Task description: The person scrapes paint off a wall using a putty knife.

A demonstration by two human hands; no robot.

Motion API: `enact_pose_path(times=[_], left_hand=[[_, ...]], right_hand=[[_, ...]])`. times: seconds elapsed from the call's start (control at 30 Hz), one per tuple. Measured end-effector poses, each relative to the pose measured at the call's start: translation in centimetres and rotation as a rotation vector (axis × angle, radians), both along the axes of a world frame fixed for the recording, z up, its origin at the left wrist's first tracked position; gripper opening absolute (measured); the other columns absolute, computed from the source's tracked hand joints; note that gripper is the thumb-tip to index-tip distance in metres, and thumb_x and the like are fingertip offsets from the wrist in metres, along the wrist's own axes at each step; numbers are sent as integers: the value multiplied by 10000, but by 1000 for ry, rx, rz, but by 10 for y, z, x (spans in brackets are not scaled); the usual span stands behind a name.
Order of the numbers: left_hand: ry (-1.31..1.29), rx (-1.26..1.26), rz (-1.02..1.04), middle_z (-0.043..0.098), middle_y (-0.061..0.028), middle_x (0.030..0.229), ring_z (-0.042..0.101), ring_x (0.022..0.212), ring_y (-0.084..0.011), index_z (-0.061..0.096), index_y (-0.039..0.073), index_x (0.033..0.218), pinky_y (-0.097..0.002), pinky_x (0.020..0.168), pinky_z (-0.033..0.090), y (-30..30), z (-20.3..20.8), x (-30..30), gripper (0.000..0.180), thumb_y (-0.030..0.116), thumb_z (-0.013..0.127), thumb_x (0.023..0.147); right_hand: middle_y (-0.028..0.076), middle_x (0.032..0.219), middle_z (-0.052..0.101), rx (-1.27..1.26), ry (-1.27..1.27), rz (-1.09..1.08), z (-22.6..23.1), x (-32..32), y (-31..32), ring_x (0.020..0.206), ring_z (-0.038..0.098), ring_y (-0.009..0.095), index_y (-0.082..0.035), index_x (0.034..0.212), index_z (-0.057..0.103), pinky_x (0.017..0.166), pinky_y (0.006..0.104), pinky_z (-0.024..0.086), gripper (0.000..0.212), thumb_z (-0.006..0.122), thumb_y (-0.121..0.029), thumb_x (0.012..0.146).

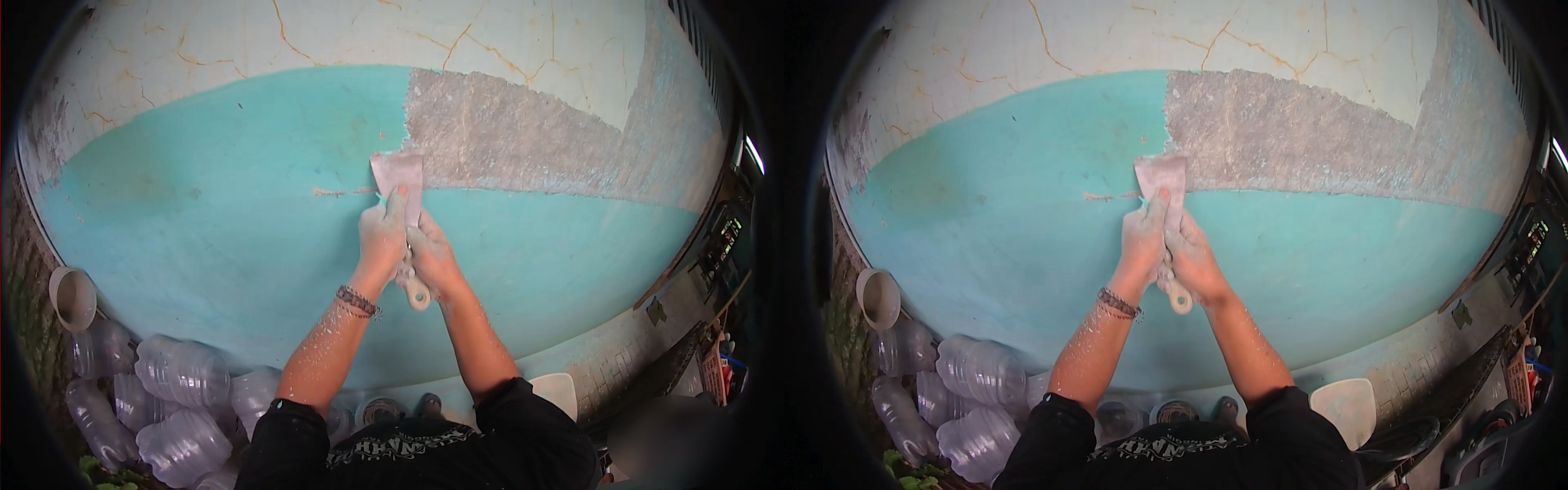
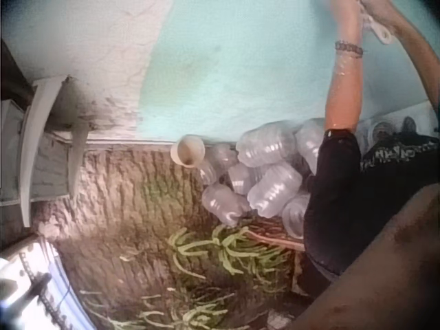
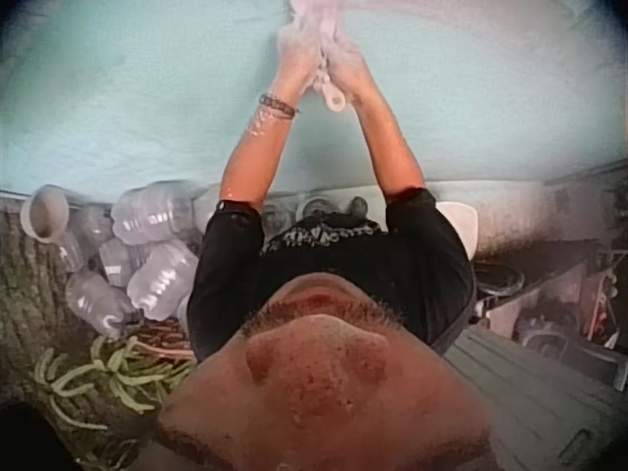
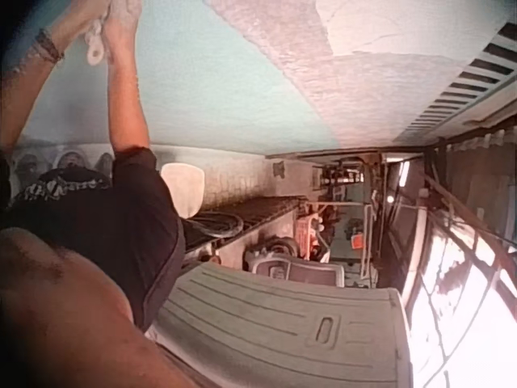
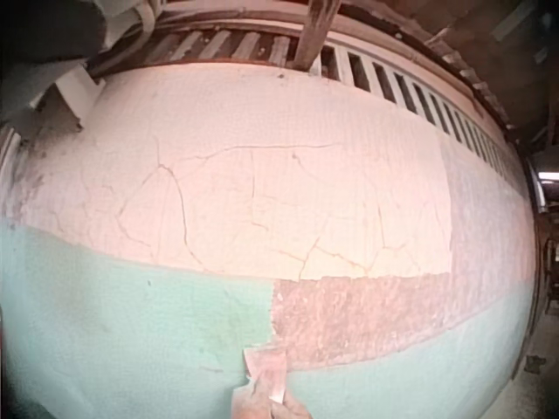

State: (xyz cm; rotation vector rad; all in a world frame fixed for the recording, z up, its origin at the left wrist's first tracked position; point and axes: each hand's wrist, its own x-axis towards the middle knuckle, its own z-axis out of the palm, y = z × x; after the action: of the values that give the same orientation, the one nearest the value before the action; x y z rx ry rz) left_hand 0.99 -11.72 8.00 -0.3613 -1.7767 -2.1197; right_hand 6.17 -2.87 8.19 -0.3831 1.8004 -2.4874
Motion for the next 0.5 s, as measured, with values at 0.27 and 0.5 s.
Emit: enact_pose_path(times=[0.27, 0.5], left_hand=[[-8, 53, -51, 529, -93, 557, 444, 545, -131, 596, -103, 688, -351, 503, 387, 6, 3, 3, 541, 367, 572, 955], [78, 90, -79, 508, -56, 568, 424, 551, -105, 583, -75, 654, -338, 496, 383, 7, 13, 4, 545, 377, 570, 958]], right_hand=[[11, 686, 501, -49, 139, 26, 4, 1, 4, 421, 436, 77, -90, 1352, 416, 348, 252, 396, 379, 419, -162, 979], [12, 708, 509, -83, 216, 32, 10, 0, 5, 430, 436, 74, -97, 1370, 408, 369, 255, 412, 400, 439, -182, 980]])
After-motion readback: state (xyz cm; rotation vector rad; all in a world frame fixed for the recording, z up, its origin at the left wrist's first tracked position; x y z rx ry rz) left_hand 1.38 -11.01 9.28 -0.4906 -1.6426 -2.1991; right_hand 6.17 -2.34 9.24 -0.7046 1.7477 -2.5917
